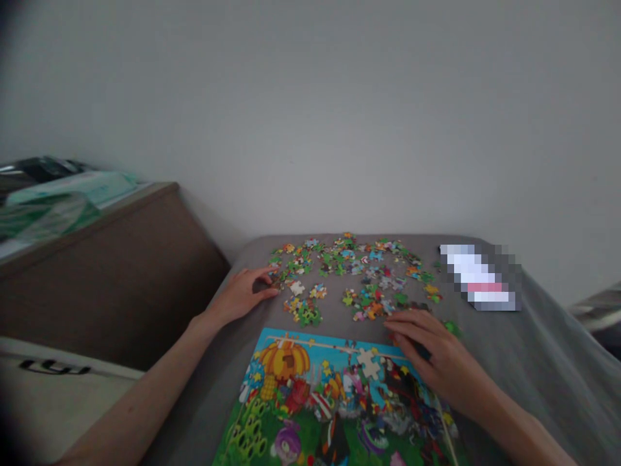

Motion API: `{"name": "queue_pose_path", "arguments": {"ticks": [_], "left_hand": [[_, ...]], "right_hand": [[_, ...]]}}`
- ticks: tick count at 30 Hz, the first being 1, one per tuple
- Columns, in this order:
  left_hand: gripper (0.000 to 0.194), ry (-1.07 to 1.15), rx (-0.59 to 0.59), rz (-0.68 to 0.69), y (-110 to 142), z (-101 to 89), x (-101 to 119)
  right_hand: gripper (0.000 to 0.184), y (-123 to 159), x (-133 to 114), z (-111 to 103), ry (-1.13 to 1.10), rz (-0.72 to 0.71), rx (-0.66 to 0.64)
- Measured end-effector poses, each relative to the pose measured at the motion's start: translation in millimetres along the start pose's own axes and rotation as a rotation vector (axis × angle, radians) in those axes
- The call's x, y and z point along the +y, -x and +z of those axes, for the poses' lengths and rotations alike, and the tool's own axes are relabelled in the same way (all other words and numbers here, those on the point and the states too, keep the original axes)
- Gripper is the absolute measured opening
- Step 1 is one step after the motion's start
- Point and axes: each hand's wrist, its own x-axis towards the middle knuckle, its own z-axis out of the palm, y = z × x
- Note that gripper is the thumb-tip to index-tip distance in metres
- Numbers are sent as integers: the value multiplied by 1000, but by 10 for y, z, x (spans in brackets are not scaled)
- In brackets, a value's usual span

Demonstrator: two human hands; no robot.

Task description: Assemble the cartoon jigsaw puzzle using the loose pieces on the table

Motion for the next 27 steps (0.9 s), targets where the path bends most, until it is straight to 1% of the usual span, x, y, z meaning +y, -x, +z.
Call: {"name": "queue_pose_path", "arguments": {"ticks": [2, 3, 5, 6, 8, 11, 13, 15, 17, 19, 20, 22, 24, 27], "left_hand": [[40, 43, 51, 9, -26, 11, 14], [38, 30, 90, 14, -45, 26, 27], [39, -55, 153, 16, -87, 70, 59], [40, -107, 159, 13, -104, 95, 74], [41, -178, 125, -6, -119, 138, 99], [34, -187, 69, -1, -80, 154, 114], [30, -173, 61, 29, -46, 130, 116], [28, -161, 85, 54, -60, 83, 124], [27, -159, 142, 57, -159, 20, 149], [27, -152, 163, 59, -338, -53, 185], [28, -142, 141, 65, -445, -93, 201], [30, -93, 55, 88, -658, -176, 206], [34, -66, 20, 80, -828, -273, 152], [39, -75, 39, 17, -961, -458, -39]], "right_hand": [[24, -9, -51, 20, -15, -20, -6], [24, -12, -77, 32, -19, -27, -16], [24, -15, -118, 55, -23, -37, -39], [24, -17, -132, 64, -25, -42, -47], [24, -21, -147, 73, -29, -46, -57], [23, -28, -144, 69, -43, -39, -59], [23, -33, -131, 67, -58, -29, -57], [23, -38, -115, 73, -74, -18, -58], [23, -43, -102, 80, -96, -4, -51], [24, -47, -98, 84, -119, 12, -41], [24, -48, -101, 83, -128, 17, -36], [24, -51, -110, 76, -135, 16, -40], [24, -51, -119, 66, -129, 4, -44], [24, -48, -119, 57, -104, -14, -51]]}}
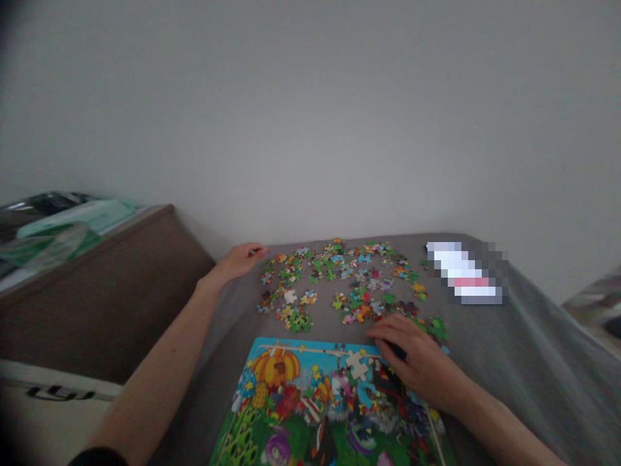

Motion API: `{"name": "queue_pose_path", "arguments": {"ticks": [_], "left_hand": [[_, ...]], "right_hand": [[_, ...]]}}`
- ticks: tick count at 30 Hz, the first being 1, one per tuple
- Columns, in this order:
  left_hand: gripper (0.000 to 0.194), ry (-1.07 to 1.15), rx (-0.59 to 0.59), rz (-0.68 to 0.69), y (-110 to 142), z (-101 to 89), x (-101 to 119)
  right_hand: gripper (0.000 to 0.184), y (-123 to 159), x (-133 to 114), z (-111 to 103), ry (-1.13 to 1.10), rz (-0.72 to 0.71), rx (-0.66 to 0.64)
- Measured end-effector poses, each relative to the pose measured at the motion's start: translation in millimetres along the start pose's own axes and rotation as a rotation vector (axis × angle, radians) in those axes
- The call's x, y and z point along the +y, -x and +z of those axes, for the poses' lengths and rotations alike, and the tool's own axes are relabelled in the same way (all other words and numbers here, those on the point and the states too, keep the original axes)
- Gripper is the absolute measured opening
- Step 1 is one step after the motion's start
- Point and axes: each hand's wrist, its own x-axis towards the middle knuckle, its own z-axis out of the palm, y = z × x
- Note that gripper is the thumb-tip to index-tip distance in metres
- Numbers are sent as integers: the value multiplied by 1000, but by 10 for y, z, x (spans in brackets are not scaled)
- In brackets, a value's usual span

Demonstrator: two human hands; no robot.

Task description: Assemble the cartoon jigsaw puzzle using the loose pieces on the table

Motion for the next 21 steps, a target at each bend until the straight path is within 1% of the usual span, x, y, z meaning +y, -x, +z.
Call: {"name": "queue_pose_path", "arguments": {"ticks": [3, 4, 6, 8, 10, 12, 14, 16, 19, 20, 21], "left_hand": [[40, -36, 11, -75, -28, -169, -229], [39, -45, -8, -87, -27, -207, -282], [34, -48, -84, -86, -28, -232, -338], [30, -34, -185, -60, -38, -184, -338], [28, -18, -272, -34, -58, -85, -312], [30, -10, -327, -20, -71, 35, -289], [38, -11, -342, -14, -59, 142, -287], [51, -14, -337, -4, -15, 213, -307], [71, -14, -335, 25, 79, 236, -366], [74, -5, -340, 36, 100, 227, -388], [72, 7, -349, 44, 109, 215, -407]], "right_hand": [[24, 4, 15, 5, 30, -6, -15], [24, 3, 20, 9, 37, -5, -19], [23, -1, 28, 13, 41, 2, -26], [23, -8, 28, 9, 41, 8, -32], [23, -15, 22, -2, 37, 8, -32], [23, -18, 15, -12, 35, 14, -32], [23, -16, 15, -13, 36, 34, -32], [23, -12, 26, -2, 35, 65, -36], [24, -17, 49, 25, 23, 101, -44], [24, -24, 55, 35, 18, 108, -48], [24, -33, 59, 44, 13, 113, -52]]}}
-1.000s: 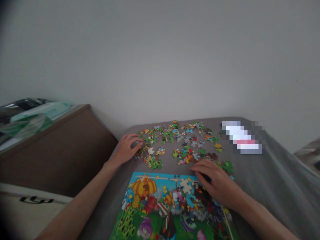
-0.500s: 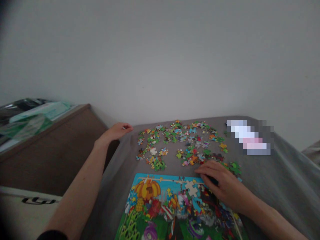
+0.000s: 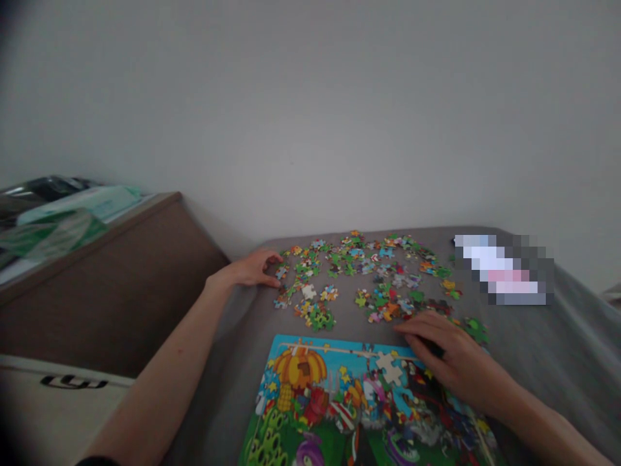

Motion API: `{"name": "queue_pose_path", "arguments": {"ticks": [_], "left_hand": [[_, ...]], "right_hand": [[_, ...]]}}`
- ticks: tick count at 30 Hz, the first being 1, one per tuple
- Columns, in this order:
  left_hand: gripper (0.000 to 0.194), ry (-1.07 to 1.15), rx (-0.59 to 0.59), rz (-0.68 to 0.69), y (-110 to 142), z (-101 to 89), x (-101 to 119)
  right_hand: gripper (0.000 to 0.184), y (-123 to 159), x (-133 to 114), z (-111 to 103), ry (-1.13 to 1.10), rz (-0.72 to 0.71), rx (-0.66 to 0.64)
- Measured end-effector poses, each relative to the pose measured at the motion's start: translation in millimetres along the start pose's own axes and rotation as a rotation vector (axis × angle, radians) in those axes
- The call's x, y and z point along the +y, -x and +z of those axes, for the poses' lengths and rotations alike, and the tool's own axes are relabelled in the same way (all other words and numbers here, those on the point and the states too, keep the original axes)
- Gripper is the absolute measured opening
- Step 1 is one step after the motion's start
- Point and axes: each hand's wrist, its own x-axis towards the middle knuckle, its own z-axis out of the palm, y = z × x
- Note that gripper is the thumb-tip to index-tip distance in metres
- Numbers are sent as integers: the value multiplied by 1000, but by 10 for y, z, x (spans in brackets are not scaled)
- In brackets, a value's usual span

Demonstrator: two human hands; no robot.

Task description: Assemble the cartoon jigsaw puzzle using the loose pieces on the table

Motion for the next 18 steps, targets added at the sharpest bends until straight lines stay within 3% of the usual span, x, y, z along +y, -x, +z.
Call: {"name": "queue_pose_path", "arguments": {"ticks": [6, 13, 18], "left_hand": [[38, 41, -76, -6, -187, -72, -44], [57, 34, -70, -79, -288, 9, 44], [47, 67, -72, -98, -243, -71, 83]], "right_hand": [[27, -45, -19, 7, -16, 30, 0], [26, -22, -50, -62, -38, 11, -41], [24, 10, -25, -58, -44, 11, -36]]}}
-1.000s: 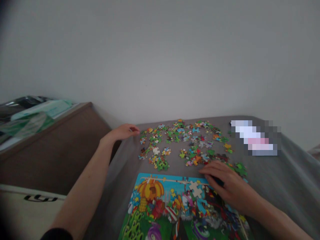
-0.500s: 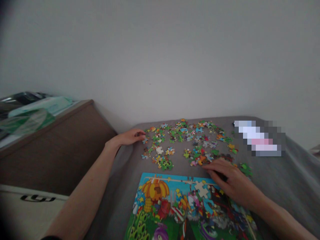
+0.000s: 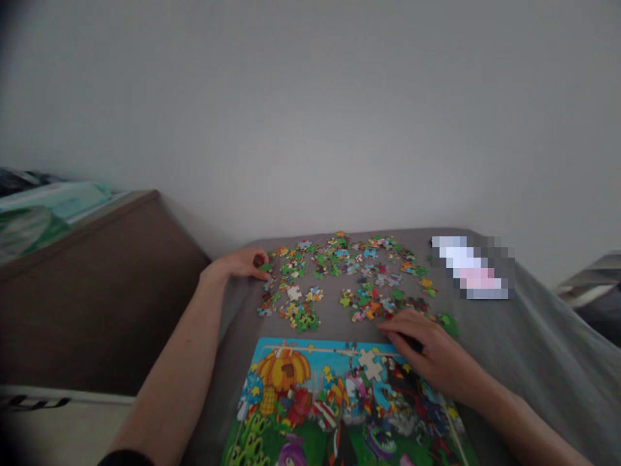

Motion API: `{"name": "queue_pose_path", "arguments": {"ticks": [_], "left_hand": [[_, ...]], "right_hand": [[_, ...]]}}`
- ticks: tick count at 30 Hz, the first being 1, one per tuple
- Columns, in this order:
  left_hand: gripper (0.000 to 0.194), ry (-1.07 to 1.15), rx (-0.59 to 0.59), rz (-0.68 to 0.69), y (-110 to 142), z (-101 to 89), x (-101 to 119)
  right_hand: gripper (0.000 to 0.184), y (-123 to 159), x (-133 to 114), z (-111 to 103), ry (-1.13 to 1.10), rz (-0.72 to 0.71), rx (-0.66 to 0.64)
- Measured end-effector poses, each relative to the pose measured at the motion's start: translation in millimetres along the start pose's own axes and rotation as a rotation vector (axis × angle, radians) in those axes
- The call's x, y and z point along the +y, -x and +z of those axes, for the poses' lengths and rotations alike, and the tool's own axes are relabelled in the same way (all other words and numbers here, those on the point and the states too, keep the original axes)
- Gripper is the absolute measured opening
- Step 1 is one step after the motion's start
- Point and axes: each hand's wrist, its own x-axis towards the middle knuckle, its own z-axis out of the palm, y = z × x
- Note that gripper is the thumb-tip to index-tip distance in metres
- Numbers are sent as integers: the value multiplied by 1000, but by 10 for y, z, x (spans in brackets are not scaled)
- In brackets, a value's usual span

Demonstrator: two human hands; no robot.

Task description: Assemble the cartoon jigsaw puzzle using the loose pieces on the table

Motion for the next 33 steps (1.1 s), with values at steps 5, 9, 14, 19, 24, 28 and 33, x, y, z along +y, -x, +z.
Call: {"name": "queue_pose_path", "arguments": {"ticks": [5, 9, 14, 19, 24, 28, 33], "left_hand": [[32, 72, -64, 99, 214, -243, 454], [30, 80, -287, 493, 499, -59, 1326], [7, 21, -695, 791, 734, 668, 2071], [18, -117, -597, 812, 790, 883, 2148], [31, -103, -373, 635, 676, 310, 1932], [24, 2, -80, 409, 408, -217, 1410], [34, -39, 373, 233, 92, -213, 832]], "right_hand": [[26, 6, 2, -6, 6, -1, -9], [27, 7, -18, -30, 22, 22, -27], [29, 25, -31, 16, 87, -19, -20], [28, 9, -68, 61, 205, -3, -61], [25, -36, -129, -37, 169, -23, -188], [22, -45, -123, -90, 150, -31, -208], [22, -4, -81, -79, 136, -22, -174]]}}
